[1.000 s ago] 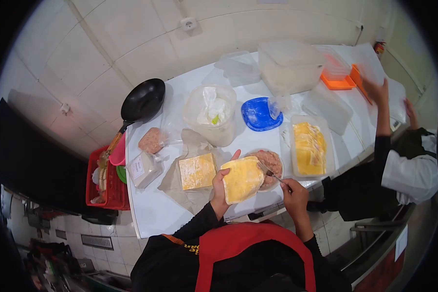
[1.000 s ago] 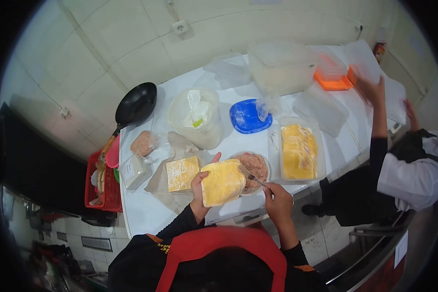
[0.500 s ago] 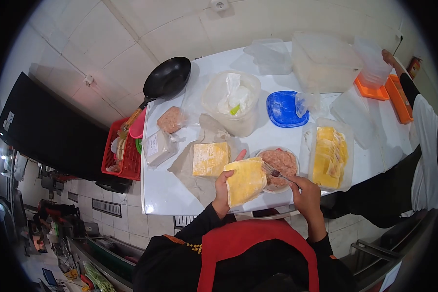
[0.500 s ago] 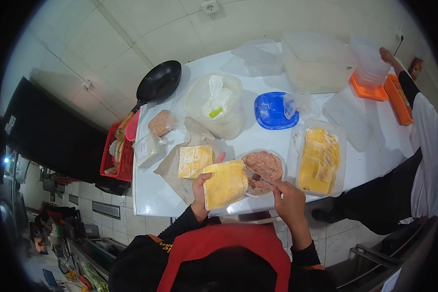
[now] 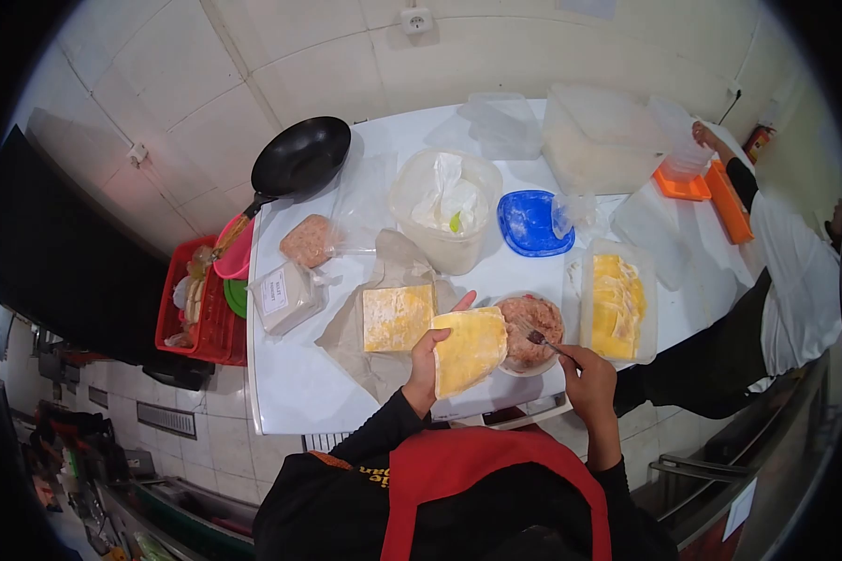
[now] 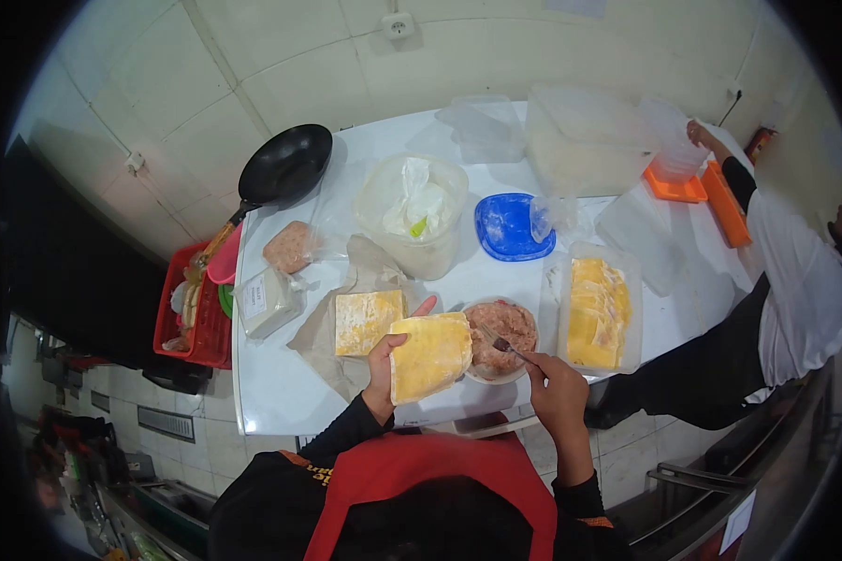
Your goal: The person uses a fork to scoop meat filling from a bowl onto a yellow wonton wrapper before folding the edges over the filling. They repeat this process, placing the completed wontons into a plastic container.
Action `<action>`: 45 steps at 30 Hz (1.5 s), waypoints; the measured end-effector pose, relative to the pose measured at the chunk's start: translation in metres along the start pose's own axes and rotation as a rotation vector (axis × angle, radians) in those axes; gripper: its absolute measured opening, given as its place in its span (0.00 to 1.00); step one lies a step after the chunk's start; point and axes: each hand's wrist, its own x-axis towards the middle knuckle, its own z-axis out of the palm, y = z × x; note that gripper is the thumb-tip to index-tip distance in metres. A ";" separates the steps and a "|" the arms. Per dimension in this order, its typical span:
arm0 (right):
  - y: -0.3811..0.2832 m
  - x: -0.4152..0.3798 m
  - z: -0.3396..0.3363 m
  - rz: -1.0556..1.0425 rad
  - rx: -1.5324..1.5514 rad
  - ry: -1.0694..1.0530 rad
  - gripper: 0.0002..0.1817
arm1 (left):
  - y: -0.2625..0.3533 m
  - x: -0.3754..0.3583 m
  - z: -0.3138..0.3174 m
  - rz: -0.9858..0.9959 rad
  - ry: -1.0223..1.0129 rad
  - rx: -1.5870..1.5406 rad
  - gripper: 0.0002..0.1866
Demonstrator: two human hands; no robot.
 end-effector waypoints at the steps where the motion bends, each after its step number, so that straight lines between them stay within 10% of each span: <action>1: -0.003 -0.001 -0.001 0.019 -0.003 0.016 0.08 | 0.001 0.002 -0.003 -0.008 -0.020 -0.011 0.39; 45: -0.021 -0.037 0.024 0.121 -0.166 0.220 0.08 | 0.015 0.030 -0.032 -0.221 -0.233 -0.143 0.39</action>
